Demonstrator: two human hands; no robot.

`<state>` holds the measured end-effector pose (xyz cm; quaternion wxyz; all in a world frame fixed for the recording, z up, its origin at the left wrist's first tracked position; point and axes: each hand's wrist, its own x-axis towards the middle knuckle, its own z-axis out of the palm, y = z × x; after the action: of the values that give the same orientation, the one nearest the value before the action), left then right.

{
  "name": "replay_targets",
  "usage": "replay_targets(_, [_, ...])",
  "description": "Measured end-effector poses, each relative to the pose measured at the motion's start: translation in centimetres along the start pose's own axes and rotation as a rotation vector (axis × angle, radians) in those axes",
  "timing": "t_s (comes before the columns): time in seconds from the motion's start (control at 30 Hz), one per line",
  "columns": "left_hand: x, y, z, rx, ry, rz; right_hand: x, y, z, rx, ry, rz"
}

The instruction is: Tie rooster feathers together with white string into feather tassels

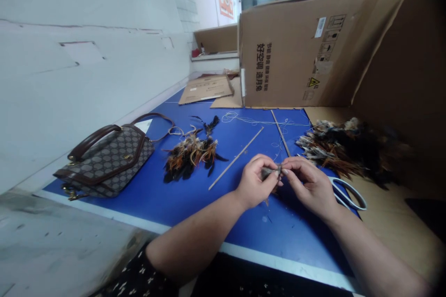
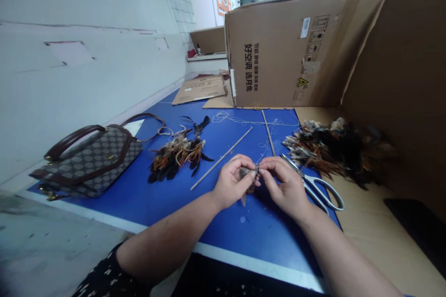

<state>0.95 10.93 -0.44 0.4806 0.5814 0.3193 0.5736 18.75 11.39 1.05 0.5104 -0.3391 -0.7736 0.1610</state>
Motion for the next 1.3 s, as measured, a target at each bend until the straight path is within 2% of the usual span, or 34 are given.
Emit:
replay_targets(0.23, [0.0,-0.2,0.1,0.015,0.018,-0.009,-0.1,0.1,0.1,-0.001,-0.003,-0.012])
replay_targets(0.57, [0.5,-0.1,0.3,-0.1,-0.005,0.031,-0.3,0.3,0.0,-0.004,0.028,0.006])
replay_targets(0.87, [0.4,0.3,0.4,-0.061,0.015,0.062,-0.2,0.0,0.1,0.04,0.062,0.009])
replay_targets(1.1, [0.3,0.5,0.2,-0.06,0.018,0.106,-0.3,-0.1,0.0,0.053,0.07,0.049])
replay_targets(1.3, [0.3,0.8,0.0,-0.024,0.025,0.136,-0.9,0.4,0.2,0.132,0.045,0.157])
